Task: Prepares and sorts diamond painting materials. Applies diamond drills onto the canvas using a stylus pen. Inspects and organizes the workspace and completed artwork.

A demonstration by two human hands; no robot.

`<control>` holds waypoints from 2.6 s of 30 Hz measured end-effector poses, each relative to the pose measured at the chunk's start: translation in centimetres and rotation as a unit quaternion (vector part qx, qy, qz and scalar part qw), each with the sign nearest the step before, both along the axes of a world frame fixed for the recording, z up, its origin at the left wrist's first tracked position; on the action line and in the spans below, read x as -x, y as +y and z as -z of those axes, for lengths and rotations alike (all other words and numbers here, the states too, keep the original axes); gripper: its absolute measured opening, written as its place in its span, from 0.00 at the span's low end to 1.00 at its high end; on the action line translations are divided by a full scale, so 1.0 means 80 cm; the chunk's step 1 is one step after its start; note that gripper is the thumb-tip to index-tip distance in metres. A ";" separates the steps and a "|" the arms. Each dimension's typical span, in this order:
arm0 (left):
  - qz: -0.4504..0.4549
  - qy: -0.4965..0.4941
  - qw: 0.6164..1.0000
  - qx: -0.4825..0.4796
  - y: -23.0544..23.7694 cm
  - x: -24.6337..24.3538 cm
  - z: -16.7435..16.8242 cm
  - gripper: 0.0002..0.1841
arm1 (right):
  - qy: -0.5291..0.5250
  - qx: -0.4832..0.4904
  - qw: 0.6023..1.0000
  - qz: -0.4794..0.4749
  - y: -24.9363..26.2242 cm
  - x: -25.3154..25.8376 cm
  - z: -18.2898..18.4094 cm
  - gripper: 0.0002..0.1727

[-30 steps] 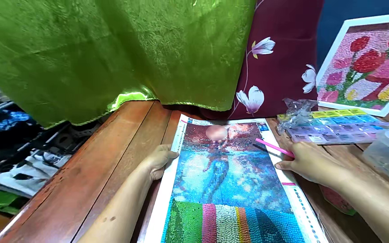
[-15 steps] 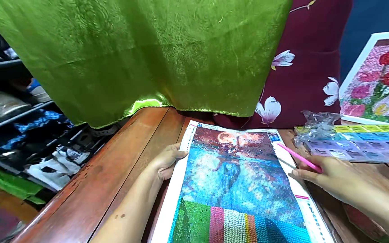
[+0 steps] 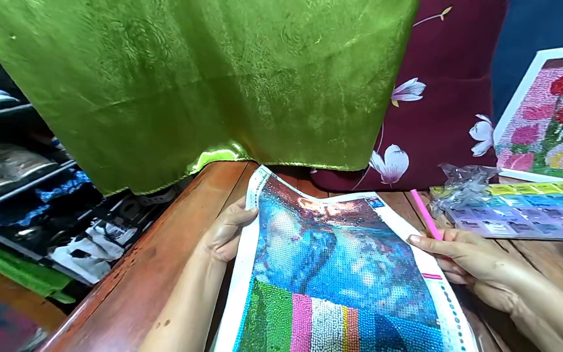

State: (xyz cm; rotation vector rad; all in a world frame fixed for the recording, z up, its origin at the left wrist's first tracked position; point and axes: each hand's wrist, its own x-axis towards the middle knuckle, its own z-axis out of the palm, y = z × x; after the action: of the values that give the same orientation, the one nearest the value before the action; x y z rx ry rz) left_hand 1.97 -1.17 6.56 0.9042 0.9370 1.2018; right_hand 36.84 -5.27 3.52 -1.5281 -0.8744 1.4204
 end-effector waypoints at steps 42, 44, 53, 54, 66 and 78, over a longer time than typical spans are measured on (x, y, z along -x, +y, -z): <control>-0.167 0.355 0.797 -0.459 -0.042 0.027 -0.058 0.06 | -0.396 -0.459 0.795 0.011 -0.062 -0.045 -0.077 0.09; -0.184 0.369 0.791 -0.453 -0.041 0.023 -0.056 0.04 | -0.354 -0.449 0.821 0.009 -0.062 -0.045 -0.083 0.07; -0.126 0.293 0.910 -0.265 -0.025 -0.020 -0.026 0.08 | -0.187 -0.281 0.940 0.061 -0.013 -0.035 -0.049 0.09; -0.118 0.307 0.916 -0.229 -0.020 -0.021 -0.019 0.07 | -0.205 -0.255 0.943 0.056 -0.005 -0.037 -0.039 0.08; -0.071 0.578 0.805 -0.114 0.016 -0.029 0.053 0.09 | -0.498 -0.146 0.853 -0.052 0.036 -0.009 0.007 0.11; -0.060 0.699 0.631 -0.330 0.010 -0.039 0.081 0.21 | -0.628 -0.211 0.749 -0.029 0.021 0.004 0.038 0.15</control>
State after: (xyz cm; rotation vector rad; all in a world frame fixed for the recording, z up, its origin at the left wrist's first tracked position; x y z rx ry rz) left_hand 5.11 -0.37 0.04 2.5977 1.7880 0.7409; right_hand 36.53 -3.59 0.49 -1.9858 -1.8521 -0.0554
